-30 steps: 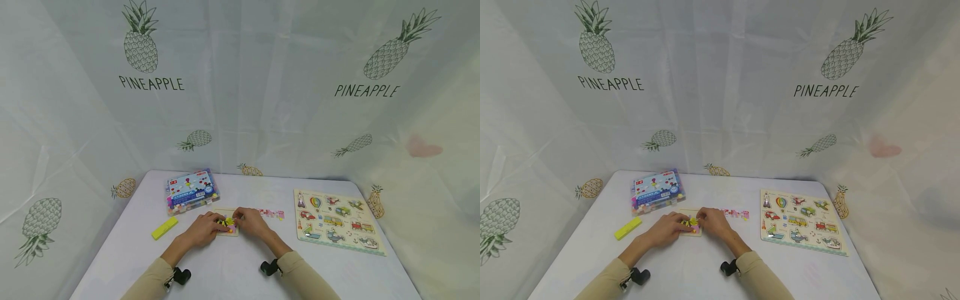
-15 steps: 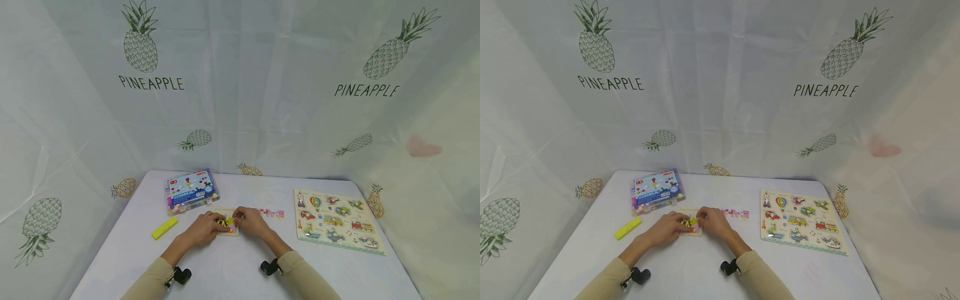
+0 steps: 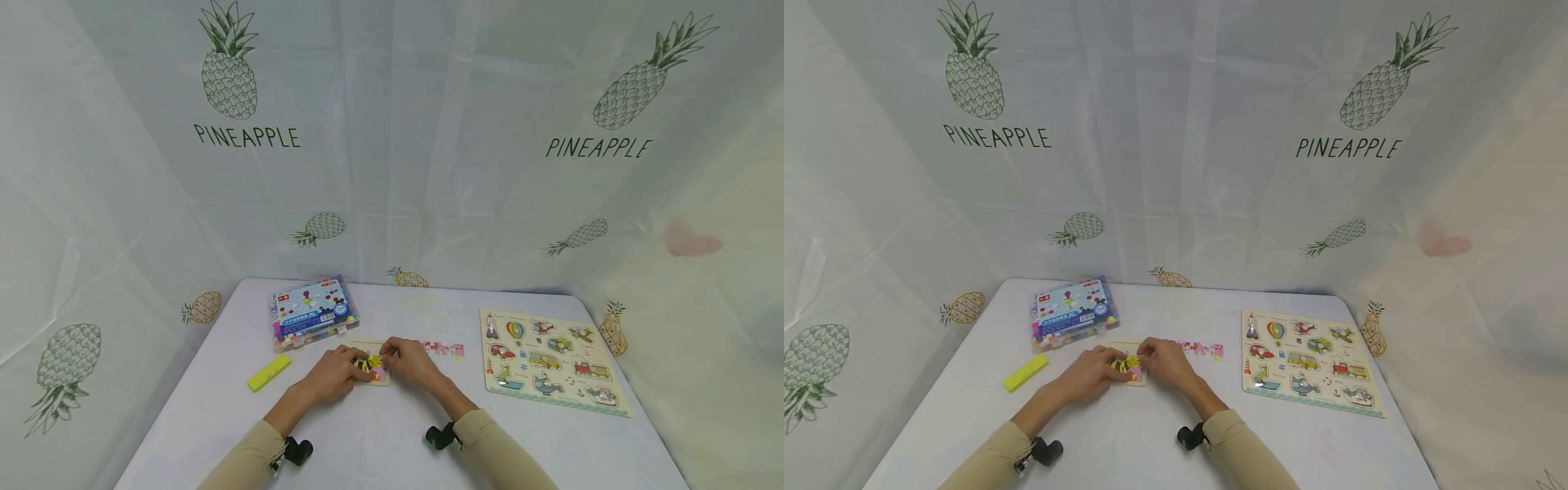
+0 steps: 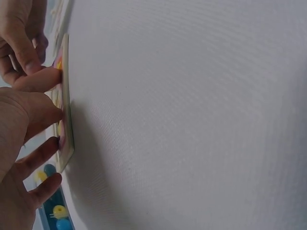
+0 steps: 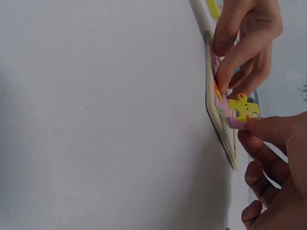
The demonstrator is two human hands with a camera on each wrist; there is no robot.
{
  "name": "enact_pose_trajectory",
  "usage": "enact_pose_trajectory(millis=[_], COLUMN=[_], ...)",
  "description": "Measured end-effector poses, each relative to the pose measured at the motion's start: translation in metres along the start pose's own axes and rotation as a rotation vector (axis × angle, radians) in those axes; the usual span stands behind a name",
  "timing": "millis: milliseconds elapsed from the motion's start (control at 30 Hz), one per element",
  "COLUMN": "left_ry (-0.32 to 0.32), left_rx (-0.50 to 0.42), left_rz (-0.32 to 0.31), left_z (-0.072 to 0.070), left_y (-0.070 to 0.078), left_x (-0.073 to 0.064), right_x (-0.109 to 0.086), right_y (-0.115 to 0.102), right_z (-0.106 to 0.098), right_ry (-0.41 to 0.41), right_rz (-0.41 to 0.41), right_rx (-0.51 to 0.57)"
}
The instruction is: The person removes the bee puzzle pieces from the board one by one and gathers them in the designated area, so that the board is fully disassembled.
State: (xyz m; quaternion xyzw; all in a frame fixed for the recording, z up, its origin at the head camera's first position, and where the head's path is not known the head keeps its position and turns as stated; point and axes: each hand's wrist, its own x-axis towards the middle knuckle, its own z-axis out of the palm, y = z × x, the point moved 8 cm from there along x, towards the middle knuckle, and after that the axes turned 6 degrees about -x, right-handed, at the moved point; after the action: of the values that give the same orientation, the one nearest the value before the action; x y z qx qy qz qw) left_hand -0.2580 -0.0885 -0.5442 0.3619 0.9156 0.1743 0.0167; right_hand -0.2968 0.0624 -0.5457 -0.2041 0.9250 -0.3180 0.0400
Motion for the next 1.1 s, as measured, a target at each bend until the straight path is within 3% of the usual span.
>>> enact_pose_trajectory(millis=[333,633,900,1100], left_ry=[0.025,0.027,0.06,0.075], left_rx=[0.052,0.015,-0.052,-0.08], left_rz=[0.037,0.024,0.028,0.026], left_z=[0.001,0.001,0.0,-0.002], left_y=[0.007,0.008,0.005,0.002], left_x=[0.002,0.003,0.0,-0.001], right_x=[0.0,-0.007,-0.025,-0.045], right_y=[0.002,0.004,0.034,0.065], right_z=[-0.001,-0.016,-0.048,-0.079], right_ry=[0.027,0.04,0.1,0.12], right_rz=[0.0,0.007,0.045,0.181], right_rx=[0.019,0.017,-0.014,-0.036])
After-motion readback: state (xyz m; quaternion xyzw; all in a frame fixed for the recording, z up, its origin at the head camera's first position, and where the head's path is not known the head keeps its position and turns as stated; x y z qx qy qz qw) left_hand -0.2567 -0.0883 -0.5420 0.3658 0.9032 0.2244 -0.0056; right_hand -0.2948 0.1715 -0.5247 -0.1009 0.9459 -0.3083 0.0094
